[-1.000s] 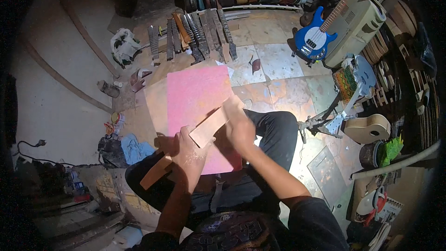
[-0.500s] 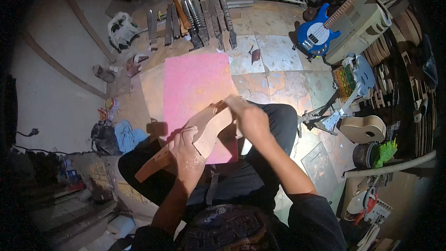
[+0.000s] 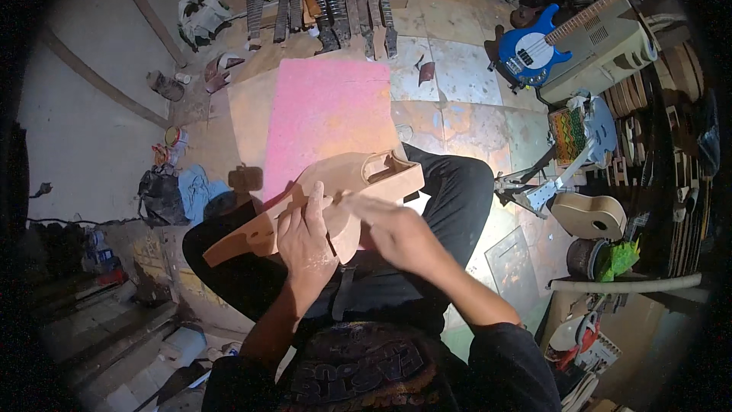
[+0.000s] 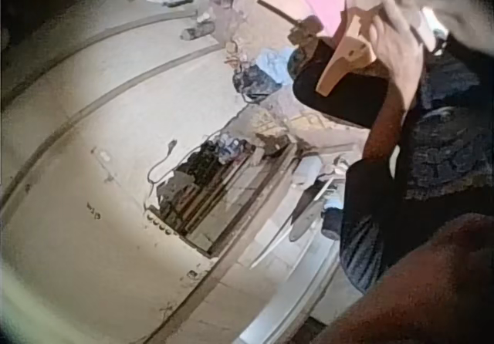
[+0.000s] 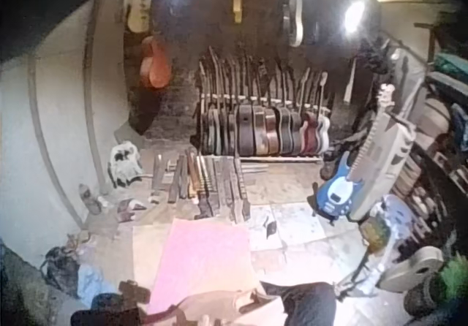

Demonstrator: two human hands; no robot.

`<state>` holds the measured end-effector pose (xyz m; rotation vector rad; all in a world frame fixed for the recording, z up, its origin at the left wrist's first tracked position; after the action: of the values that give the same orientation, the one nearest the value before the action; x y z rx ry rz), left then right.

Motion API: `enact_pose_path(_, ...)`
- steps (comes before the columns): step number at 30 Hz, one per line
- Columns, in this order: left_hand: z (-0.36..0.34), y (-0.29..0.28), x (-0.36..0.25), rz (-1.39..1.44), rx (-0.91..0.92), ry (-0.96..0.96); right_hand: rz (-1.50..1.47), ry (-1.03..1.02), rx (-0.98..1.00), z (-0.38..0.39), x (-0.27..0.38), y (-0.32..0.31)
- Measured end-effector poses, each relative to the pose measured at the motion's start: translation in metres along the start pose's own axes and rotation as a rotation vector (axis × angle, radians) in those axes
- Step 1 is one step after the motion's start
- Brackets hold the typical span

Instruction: The person sands a wooden guitar neck and then a wooden guitar body using a block of sandpaper, moving the block back and forth along the surfaces and edges of the wood.

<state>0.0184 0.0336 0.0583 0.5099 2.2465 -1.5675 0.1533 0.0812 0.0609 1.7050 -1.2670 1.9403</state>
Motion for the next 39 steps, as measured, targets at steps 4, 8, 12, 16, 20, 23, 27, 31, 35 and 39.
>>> enact_pose_path(4, 0.006, -0.004, 0.005, 0.017, 0.017, -0.018, -0.183, -0.078, 0.096, -0.001, 0.029, 0.01)
enact_pose_path(8, 0.004, 0.005, 0.002, -0.028, 0.055, -0.01, 0.002, 0.031, 0.02, -0.002, 0.0, 0.003)
enact_pose_path(12, 0.004, -0.002, 0.0, 0.013, 0.003, 0.005, -0.15, -0.082, 0.055, 0.006, 0.021, 0.013)
enact_pose_path(16, 0.004, 0.004, 0.001, -0.031, 0.033, -0.007, -0.056, 0.026, -0.033, 0.008, 0.005, 0.01)
enact_pose_path(20, 0.0, -0.005, 0.0, 0.021, -0.018, -0.003, -0.125, -0.155, -0.012, 0.014, 0.025, 0.014)
enact_pose_path(23, 0.001, 0.008, 0.0, -0.048, 0.079, -0.022, 0.047, -0.064, -0.074, 0.01, 0.013, 0.008)
enact_pose_path(27, -0.001, -0.001, 0.001, -0.049, -0.019, -0.004, 0.148, -0.069, 0.016, 0.015, 0.04, 0.012)
enact_pose_path(31, -0.002, 0.006, -0.001, -0.051, 0.058, -0.02, 0.24, -0.122, -0.117, 0.001, 0.016, -0.003)
enact_pose_path(35, -0.003, 0.007, 0.006, -0.013, 0.107, -0.086, 0.139, -0.12, 0.052, 0.013, 0.047, 0.012)
enact_pose_path(39, -0.007, 0.007, 0.001, 0.04, 0.134, -0.107, -0.007, -0.222, -0.063, 0.007, 0.04, 0.006)
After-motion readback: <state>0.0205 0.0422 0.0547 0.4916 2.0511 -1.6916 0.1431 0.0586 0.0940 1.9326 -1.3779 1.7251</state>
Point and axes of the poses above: each hand's wrist, its own z-axis away from the middle knuckle, its own y-axis out of the palm, x = y × z, the point moved 10 cm from there along -z, towards the middle knuckle, and after that the axes turned 4 degrees about -y, right-handed, at the moved point
